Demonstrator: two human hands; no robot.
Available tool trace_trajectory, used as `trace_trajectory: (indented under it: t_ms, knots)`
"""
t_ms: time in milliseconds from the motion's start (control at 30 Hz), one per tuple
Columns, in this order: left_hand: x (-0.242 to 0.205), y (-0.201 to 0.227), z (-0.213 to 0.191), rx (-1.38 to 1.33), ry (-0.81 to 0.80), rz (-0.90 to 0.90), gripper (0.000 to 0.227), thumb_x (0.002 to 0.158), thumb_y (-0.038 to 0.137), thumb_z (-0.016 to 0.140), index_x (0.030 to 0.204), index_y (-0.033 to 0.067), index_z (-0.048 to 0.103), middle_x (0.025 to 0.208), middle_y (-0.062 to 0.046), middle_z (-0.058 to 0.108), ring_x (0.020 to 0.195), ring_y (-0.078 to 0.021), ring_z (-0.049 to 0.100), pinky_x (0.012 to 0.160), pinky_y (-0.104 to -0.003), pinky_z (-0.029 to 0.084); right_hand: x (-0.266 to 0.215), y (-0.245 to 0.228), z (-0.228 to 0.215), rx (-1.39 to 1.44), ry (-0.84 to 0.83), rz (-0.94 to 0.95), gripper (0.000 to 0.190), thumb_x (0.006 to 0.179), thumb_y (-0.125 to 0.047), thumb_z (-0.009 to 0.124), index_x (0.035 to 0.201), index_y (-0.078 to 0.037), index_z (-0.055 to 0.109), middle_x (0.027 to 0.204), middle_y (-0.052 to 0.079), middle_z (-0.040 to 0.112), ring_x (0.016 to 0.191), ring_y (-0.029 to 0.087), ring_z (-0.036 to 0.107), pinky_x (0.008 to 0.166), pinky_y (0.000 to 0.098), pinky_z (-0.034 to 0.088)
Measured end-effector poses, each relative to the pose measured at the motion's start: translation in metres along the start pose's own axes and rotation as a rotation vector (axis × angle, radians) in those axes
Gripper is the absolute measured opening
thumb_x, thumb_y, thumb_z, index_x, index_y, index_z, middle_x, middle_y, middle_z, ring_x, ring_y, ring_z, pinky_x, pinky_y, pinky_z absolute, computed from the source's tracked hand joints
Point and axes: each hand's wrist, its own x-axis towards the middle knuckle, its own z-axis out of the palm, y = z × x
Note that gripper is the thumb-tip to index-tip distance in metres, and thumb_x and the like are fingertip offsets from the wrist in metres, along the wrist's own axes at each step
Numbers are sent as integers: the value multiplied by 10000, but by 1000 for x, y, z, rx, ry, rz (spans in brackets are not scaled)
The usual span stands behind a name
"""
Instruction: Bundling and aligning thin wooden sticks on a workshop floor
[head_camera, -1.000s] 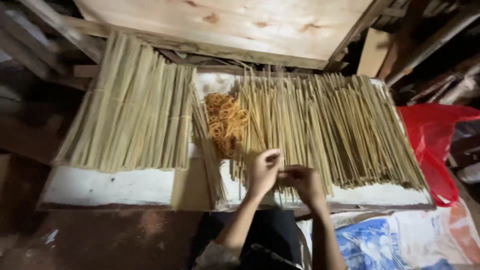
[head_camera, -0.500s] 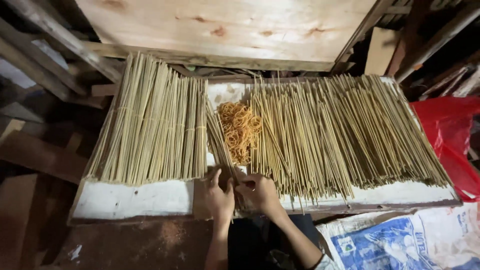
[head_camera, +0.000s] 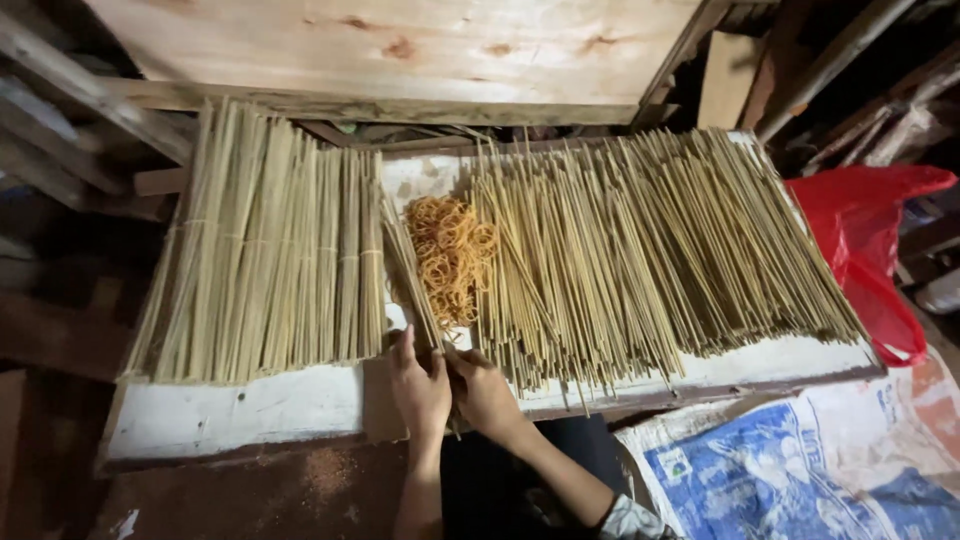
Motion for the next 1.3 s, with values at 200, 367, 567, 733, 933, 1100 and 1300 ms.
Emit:
trace_trajectory:
  t_ms: [200,367,567,733,933,1100,1300]
  knots:
    - [-10,7,8,74,48,-10,436,936,352,649,1360,252,647,1364,-183,591,1252,-442,582,1005,-537,494,-24,15,-28,190,128,46,371,740,-154,796,1111,-129,784,924,177,744,796,415,744,660,477,636]
    - [-12,16,28,170,244,247,457,838,306,771,1274,225,666,1341,-130,566,1232,-379,566,980,-494,459,-37,-4,-112,270,221,121,212,812,-166,758,995,-72,808,806,170,773,727,399,753,621,442,604]
    - [-35,98,82,-97,-1,492,262,854,225,771,1114,222,739,1242,-99,638,1141,-341,634,957,-463,480,-50,79,-159,241,522,420,158,854,-206,771,982,-128,824,803,118,789,774,321,776,657,413,615]
    - [-51,149,155,-181,-362,673,204,899,230,709,1091,170,746,1247,-79,655,1176,-344,629,989,-481,469,-47,148,-206,123,764,474,174,821,-152,804,989,-107,816,834,155,769,792,349,758,682,424,613]
    - [-52,189,220,25,-451,970,213,896,232,695,1098,199,753,1410,1,604,1393,-298,483,1134,-619,311,-38,217,-222,-443,736,507,145,828,-194,768,967,-160,793,767,110,737,761,357,731,714,482,597]
    - [-47,204,206,310,-626,881,542,782,94,723,1305,203,630,1434,-13,540,1482,-268,335,1206,-629,204,-29,246,-207,-650,639,550,149,798,-170,754,930,-203,816,694,99,710,634,356,719,622,489,621]
    - [-48,199,210,337,-674,874,646,772,73,690,1379,249,555,1445,-9,520,1501,-262,307,1224,-609,166,-33,259,-218,-460,492,592,215,811,-243,737,997,-322,811,790,51,744,717,341,743,671,486,637]
